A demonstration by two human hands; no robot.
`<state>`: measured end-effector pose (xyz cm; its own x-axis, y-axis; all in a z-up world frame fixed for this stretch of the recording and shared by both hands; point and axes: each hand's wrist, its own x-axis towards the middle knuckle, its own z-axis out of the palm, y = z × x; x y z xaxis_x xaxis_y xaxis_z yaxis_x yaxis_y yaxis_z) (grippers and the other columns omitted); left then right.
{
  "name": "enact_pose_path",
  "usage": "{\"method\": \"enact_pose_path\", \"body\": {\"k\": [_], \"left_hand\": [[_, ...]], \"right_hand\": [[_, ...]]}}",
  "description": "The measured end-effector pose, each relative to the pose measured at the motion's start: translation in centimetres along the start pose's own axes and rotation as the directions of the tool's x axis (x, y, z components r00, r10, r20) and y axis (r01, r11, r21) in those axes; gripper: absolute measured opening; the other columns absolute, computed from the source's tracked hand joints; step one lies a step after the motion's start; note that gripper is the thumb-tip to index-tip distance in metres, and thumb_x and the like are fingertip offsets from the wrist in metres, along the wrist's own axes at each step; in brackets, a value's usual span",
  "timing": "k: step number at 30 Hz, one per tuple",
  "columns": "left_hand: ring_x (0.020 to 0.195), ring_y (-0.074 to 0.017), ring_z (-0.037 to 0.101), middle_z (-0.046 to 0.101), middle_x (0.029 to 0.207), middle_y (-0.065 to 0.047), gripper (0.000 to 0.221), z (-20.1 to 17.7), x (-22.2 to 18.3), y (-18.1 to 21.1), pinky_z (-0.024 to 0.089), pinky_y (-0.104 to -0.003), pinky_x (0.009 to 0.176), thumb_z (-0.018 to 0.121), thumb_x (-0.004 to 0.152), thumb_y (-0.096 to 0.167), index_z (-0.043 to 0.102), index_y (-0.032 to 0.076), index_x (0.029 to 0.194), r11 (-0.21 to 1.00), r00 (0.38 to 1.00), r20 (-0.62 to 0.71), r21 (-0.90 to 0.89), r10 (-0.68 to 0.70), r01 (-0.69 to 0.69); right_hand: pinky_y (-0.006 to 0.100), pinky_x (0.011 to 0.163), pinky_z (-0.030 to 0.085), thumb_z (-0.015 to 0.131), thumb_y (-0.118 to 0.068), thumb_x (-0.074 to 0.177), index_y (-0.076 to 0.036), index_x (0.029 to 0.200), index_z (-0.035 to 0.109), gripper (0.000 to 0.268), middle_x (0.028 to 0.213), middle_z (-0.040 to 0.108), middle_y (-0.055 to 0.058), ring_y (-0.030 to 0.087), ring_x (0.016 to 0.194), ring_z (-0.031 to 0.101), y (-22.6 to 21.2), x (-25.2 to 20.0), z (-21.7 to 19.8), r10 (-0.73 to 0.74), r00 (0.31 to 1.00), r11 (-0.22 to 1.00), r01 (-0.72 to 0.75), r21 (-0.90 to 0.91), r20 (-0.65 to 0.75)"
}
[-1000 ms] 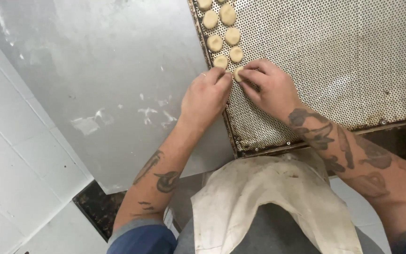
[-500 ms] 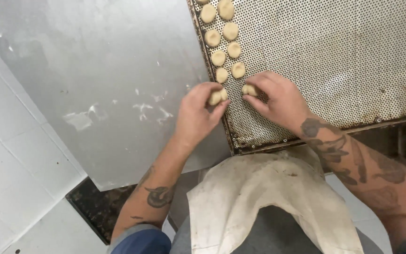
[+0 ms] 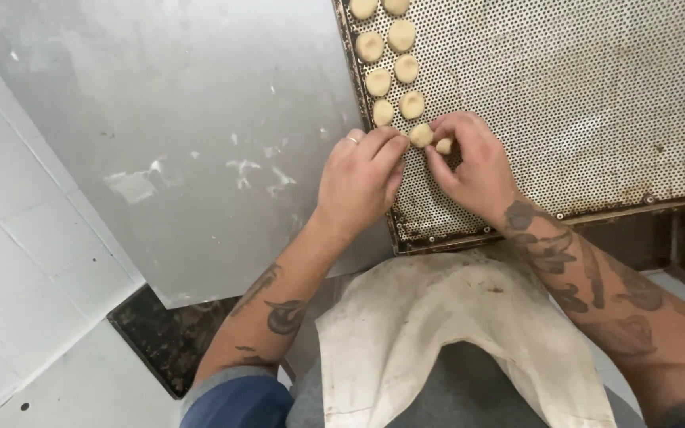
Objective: The person is picking up small pieces of dough from a table and arranging them in rows on a baking tray.
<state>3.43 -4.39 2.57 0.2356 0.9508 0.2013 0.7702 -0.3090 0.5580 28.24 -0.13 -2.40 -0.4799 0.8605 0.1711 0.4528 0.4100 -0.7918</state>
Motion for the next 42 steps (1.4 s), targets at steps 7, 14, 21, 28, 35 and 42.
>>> {"method": "enact_pose_path", "body": {"k": [7, 14, 21, 28, 35, 42], "left_hand": [[0.087, -0.0298, 0.072, 0.073, 0.117, -0.005, 0.016, 1.2, -1.1, -0.6, 0.056, -0.043, 0.076, 0.077, 0.105, 0.023, 0.076, 0.018, 0.121, 0.960, 0.992, -0.085, 0.273, 0.091, -0.065], [0.085, -0.0311, 0.069, 0.074, 0.122, -0.011, 0.017, -0.3, -1.7, 1.1, 0.052, -0.042, 0.072, 0.074, 0.111, 0.024, 0.080, 0.015, 0.124, 0.901, 0.982, -0.127, 0.427, 0.138, -0.072], [0.110, -0.0457, 0.074, 0.056, 0.132, -0.018, 0.054, -2.1, -4.2, 2.8, 0.065, -0.052, 0.100, 0.074, 0.087, -0.013, 0.074, 0.006, 0.137, 0.942, 0.970, -0.047, -0.256, -0.237, 0.217], [0.108, -0.0322, 0.076, 0.077, 0.122, -0.009, 0.031, 2.7, -5.6, 1.8, 0.061, -0.047, 0.096, 0.079, 0.101, 0.022, 0.080, 0.014, 0.132, 0.983, 0.993, -0.122, 0.180, 0.000, 0.022], [0.093, -0.0279, 0.075, 0.080, 0.121, -0.005, 0.015, 3.3, -5.9, 2.2, 0.059, -0.043, 0.081, 0.081, 0.108, 0.026, 0.084, 0.018, 0.121, 0.967, 0.951, -0.287, 0.250, 0.114, -0.041], [0.101, -0.0364, 0.080, 0.083, 0.124, -0.015, 0.032, -3.1, 1.3, 0.9, 0.061, -0.048, 0.089, 0.087, 0.105, 0.031, 0.086, 0.010, 0.129, 0.997, 0.942, -0.324, -0.030, -0.083, 0.077]], "right_hand": [[0.059, 0.104, 0.064, 0.082, 0.007, 0.099, 0.000, 0.131, 0.068, 0.036, 0.136, 0.075, 0.022, 0.048, 0.132, 0.073, -1.7, 0.9, -0.4, -0.063, 0.998, 0.998, 0.063, -0.016, 0.025], [0.053, 0.101, 0.067, 0.088, -0.005, 0.107, -0.008, 0.135, 0.082, 0.029, 0.130, 0.077, 0.014, 0.039, 0.124, 0.078, -0.7, -0.6, 0.5, -0.035, 0.999, 0.980, 0.039, -0.193, 0.022], [0.052, 0.099, 0.065, 0.079, 0.007, 0.095, -0.008, 0.134, 0.081, 0.042, 0.136, 0.065, 0.016, 0.038, 0.114, 0.077, -2.0, -2.8, -1.3, 0.058, 0.998, 0.995, -0.060, 0.076, 0.030], [0.050, 0.105, 0.066, 0.102, -0.019, 0.096, -0.002, 0.140, 0.072, 0.056, 0.132, 0.067, 0.015, 0.039, 0.130, 0.074, -2.1, -4.0, 1.9, -0.051, 0.999, 0.989, 0.048, -0.136, -0.016], [0.044, 0.098, 0.071, 0.091, -0.007, 0.109, -0.007, 0.129, 0.088, 0.020, 0.131, 0.086, 0.012, 0.033, 0.117, 0.085, -1.7, -3.9, 1.5, -0.182, 0.983, 0.977, 0.177, -0.115, -0.038], [0.046, 0.097, 0.070, 0.094, -0.024, 0.103, -0.013, 0.138, 0.087, 0.037, 0.137, 0.080, 0.012, 0.034, 0.123, 0.081, -0.6, -3.0, -2.9, -0.168, 0.984, 0.977, 0.173, -0.124, 0.053]]}}
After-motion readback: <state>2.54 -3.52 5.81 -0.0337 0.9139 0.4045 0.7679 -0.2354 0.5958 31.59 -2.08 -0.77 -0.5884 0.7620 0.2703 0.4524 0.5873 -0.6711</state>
